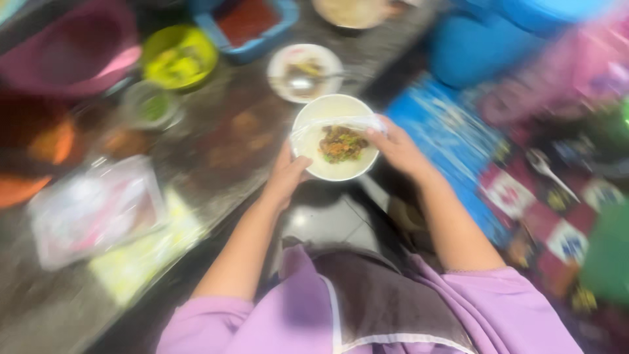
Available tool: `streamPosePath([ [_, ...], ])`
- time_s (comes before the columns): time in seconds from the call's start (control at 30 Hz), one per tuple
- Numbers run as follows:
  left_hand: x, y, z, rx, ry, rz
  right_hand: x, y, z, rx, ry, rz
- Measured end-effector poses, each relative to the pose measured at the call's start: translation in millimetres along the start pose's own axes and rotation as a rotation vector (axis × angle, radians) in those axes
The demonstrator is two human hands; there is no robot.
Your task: The person ladles cooked meat and dark broth from a large pot into a bowl, adds toppings from small containers, then transfers the food into a plastic bag and ladles hot broth into the bag to finish a takeout order.
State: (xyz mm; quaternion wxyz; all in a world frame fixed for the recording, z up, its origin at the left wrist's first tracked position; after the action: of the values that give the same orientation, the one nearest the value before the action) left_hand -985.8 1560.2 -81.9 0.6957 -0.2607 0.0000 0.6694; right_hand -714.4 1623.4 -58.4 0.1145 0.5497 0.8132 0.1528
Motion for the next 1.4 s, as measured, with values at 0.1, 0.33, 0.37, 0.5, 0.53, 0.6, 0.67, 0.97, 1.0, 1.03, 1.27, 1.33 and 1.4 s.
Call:
streamPosePath([
  [0.1, -18.3, -79.0, -29.1, 0.124, 0.038, -0.164, -95.3, 44.7, 37.2, 0.013, -0.043, 0.282],
  [0.33, -94.3, -279.0, -129.0, 0.124, 0.117, -0.587, -357.9, 135.3, 52.2, 0.021, -0.223, 0.824],
  [0.37, -106.3, -308.5, -143.0, 0.098, 0.142, -0.648, -394.5, 147.8, 48.6, 0.007, -0.263, 0.882],
  [0.5, -167.1, -413.9, -188.6, 0.071, 0.258, -0.84, -532.2, 179.9, 32.9, -0.065, -0.351, 1.094],
  [0.53, -181.8, -439.0, -196.3, 0.09, 0.281, -0.883, -559.6, 188.9, 31.1, -0.095, -0.347, 1.142],
  [0.6, -208.8, -480.7, -211.5, 0.203, 0.355, -0.905, -608.8, 200.7, 36.6, -0.015, -0.387, 1.229],
  [0.67, -224.8, -519.6, -226.1, 0.384, 0.429, -0.872, -648.8, 214.6, 52.5, 0.038, -0.409, 1.302],
  [0.97, -214.0, -688.5, -331.5, 0.379, 0.256, -1.231, -767.2, 315.1, 158.8, 0.187, -0.362, 1.536],
  [1.0, -212.2, -707.8, -342.7, 0.458, 0.264, -1.218, -780.3, 321.6, 159.7, 0.166, -0.404, 1.551],
  [1.03, -212.2, -722.8, -352.3, 0.548, 0.28, -1.201, -791.6, 320.4, 159.3, 0.159, -0.454, 1.566],
  [1.27, -265.1, -847.1, -411.8, 0.617, 0.487, -1.244, -890.4, 378.6, 146.4, 0.093, -0.523, 1.769],
  [1.33, -289.5, -884.0, -435.6, 0.592, 0.473, -1.309, -926.9, 392.3, 147.1, 0.101, -0.471, 1.81],
  [1.4, -316.6, -917.3, -465.3, 0.528, 0.452, -1.387, -971.0, 403.7, 149.8, 0.017, -0.516, 1.848],
])
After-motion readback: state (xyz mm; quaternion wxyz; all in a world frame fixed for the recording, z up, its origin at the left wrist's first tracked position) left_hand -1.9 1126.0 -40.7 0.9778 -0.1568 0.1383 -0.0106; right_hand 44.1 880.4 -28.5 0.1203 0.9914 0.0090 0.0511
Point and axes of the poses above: each hand's wrist, its own x-axis towards the middle knuckle, its own y-axis out of the back of the hand, z = x × y, the point moved 1 cm from there along x, towards the middle knuckle, and after that the axes turned 4 degrees about -x, right-handed, at the moved point
